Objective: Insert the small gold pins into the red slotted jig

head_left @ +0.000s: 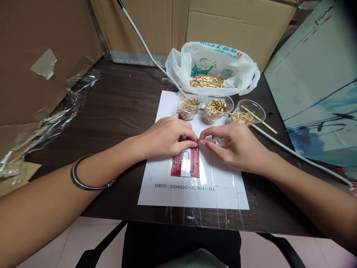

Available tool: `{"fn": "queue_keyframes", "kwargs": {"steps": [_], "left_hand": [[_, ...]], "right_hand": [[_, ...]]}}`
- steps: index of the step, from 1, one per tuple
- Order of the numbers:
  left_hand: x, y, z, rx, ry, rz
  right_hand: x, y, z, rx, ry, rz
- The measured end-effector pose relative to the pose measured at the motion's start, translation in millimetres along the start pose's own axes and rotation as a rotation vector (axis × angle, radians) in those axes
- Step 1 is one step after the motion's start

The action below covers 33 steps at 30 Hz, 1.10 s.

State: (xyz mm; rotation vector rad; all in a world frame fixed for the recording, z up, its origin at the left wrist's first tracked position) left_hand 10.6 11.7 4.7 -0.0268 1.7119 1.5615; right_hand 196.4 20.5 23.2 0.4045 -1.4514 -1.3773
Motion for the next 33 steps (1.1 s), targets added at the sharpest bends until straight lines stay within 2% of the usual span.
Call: {"fn": "queue_keyframes", "kwargs": {"steps": [8,17,23,26,29,33], "left_hand": [[1.2,0.1,0.4,-0.012,0.017,-0.008],[1.3,0.1,0.8,-0.009,0.029,-0.005],[0.3,1.2,0.0,-0.015,0.037,-0.009],[1.3,-0.2,0.2,-0.024,0.029,-0.004],[1.9,-1.2,0.9,-0.027,0.020,-0.004],[1.3,-0.8,1.0,-0.021,0.040,0.012]], "right_hand": [[-3.4,-6.9,-2.1,-0.067,0.067,-0.074],[-4.1,-7.8,-0.7,-0.071,0.020,-0.020],[-6.7,-6.3,-0.6,-0.124,-0.111,0.140],[-8.0,-9.2,-1.1,-0.120,-0.065,0.232],[-9.6,-12.4,-1.7,-0.195,0.008,0.311],[-11.1,-17.8,-3.9,-0.279,-0.007,0.354]]}}
Point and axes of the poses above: each hand's wrist, its own z-axis towards the middle knuckle, its own y-axis out of the back of the hand, x = y × z, the point moved 2 cm from there along z, towards the middle knuckle, and after that the axes turned 11 degrees about y, right-handed, at the moved point
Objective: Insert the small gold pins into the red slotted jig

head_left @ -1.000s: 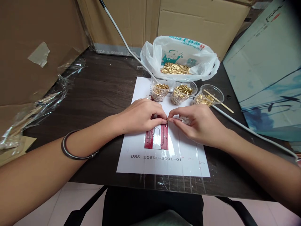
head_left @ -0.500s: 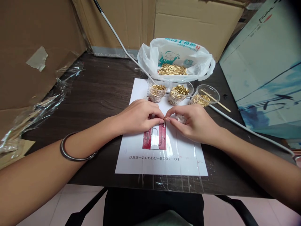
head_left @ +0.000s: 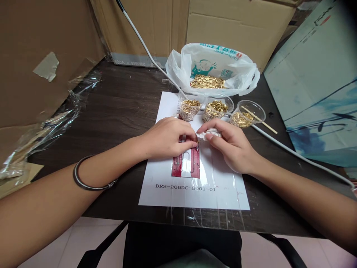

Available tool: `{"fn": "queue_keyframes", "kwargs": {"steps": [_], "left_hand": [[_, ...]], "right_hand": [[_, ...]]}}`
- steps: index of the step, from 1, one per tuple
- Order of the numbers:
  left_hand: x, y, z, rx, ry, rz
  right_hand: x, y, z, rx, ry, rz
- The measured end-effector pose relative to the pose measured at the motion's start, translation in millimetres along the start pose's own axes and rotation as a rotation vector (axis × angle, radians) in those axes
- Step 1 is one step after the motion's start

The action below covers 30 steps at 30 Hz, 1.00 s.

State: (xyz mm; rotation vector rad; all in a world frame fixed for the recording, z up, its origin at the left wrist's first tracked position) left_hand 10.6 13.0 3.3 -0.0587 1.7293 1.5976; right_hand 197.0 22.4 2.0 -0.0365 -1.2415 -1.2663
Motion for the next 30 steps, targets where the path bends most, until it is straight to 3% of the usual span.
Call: {"fn": "queue_keyframes", "kwargs": {"steps": [8,18,23,30], "left_hand": [[0.6,-0.7,-1.3,-0.018,-0.002,-0.001],[-0.6,-0.6,-0.8,-0.008,0.016,-0.010],[1.2,-1.4,-1.3,-0.005,0.017,-0.017],[0.2,-0.8,-1.2,-0.020,0.019,-0.010]], "right_hand": [[-1.8,-5.1,-5.9,-0.015,-0.068,-0.013],[-3.5,-3.2,-5.1,-0.099,-0.013,-0.077],[-3.0,-4.6,-5.7,-0.053,-0.010,-0.101],[-4.5,-5.8,-5.7,-0.096,0.000,-0.111]]}}
Point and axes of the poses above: each hand's wrist, its own z-axis towards the middle knuckle, its own y-axis out of the back of the hand, x = y × z, the point moved 2 cm from there along z, towards the middle knuckle, and after that the axes turned 11 degrees about y, right-handed, at the moved point
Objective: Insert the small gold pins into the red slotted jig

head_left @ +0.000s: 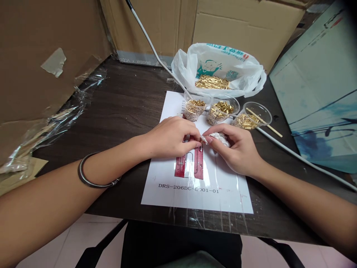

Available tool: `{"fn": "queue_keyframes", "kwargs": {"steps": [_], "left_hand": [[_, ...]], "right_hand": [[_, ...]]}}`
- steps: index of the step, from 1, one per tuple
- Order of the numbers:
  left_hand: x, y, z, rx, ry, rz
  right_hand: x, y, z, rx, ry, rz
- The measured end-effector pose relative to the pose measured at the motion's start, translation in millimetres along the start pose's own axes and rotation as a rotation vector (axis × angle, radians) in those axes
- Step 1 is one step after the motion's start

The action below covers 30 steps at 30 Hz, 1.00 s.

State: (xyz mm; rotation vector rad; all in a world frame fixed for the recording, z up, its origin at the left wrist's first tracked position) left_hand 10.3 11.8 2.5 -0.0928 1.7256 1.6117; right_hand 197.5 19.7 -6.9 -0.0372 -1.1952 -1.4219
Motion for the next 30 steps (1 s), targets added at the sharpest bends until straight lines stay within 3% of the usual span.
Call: {"fn": "queue_keyframes", "kwargs": {"steps": [20,30], "left_hand": [[-0.2,0.2,0.4,0.011,0.041,-0.021],[-0.8,1.6,1.0,0.017,0.055,-0.044]], "right_hand": [[0.6,0.5,3.1,0.128,0.005,0.028],[2.2,-1.3,4.1,0.138,0.106,-0.068]]}}
Point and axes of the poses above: each hand's wrist, its own z-axis towards the middle knuckle, its own y-axis out of the back of the hand, x = y × z, the point moved 2 cm from there along z, towards the middle knuckle, and after that the axes turned 11 degrees about y, right-handed, at the moved point
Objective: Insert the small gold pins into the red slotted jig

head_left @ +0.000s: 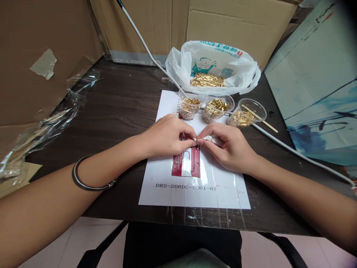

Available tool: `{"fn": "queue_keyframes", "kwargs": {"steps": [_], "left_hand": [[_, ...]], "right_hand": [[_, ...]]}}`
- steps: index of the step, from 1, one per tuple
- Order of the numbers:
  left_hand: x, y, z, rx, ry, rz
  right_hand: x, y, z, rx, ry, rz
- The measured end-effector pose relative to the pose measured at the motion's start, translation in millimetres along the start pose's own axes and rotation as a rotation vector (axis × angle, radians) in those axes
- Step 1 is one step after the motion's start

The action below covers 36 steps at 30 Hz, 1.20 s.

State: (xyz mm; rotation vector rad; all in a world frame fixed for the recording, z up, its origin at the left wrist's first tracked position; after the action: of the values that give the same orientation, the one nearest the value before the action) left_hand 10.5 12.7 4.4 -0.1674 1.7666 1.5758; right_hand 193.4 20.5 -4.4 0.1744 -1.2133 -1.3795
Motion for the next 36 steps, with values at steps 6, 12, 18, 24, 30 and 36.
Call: {"fn": "queue_keyframes", "kwargs": {"steps": [6,12,18,24,30,36], "left_hand": [[0.0,-0.6,0.5,0.005,0.001,-0.001],[-1.9,0.4,-0.4,0.006,-0.001,0.002],[-2.8,0.9,-0.1,0.009,0.013,-0.003],[-1.7,0.9,0.0,0.012,0.007,-0.008],[-1.4,0.3,0.0,0.007,-0.004,0.005],[1.0,-0.3,1.1,0.005,-0.037,0.006]], "right_hand": [[-0.9,0.1,-1.3,0.000,-0.007,0.013],[-1.3,1.2,-0.7,0.005,0.013,0.017],[-2.4,0.1,2.2,0.026,0.027,-0.001],[-1.6,-0.4,0.8,-0.004,0.005,0.005],[-3.0,3.7,-2.4,-0.167,-0.047,-0.004],[-5.1,5.2,-4.7,-0.282,-0.094,0.036]]}}
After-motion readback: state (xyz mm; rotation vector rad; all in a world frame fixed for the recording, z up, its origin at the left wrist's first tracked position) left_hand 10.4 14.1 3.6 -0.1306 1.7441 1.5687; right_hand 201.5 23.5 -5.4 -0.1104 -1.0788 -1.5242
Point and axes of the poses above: each hand's wrist, its own z-axis towards the middle knuckle, its own y-axis out of the back of the hand, x = y × z, the point moved 2 cm from there along z, towards the middle knuckle, and after that the axes turned 11 degrees about y, right-handed, at the moved point
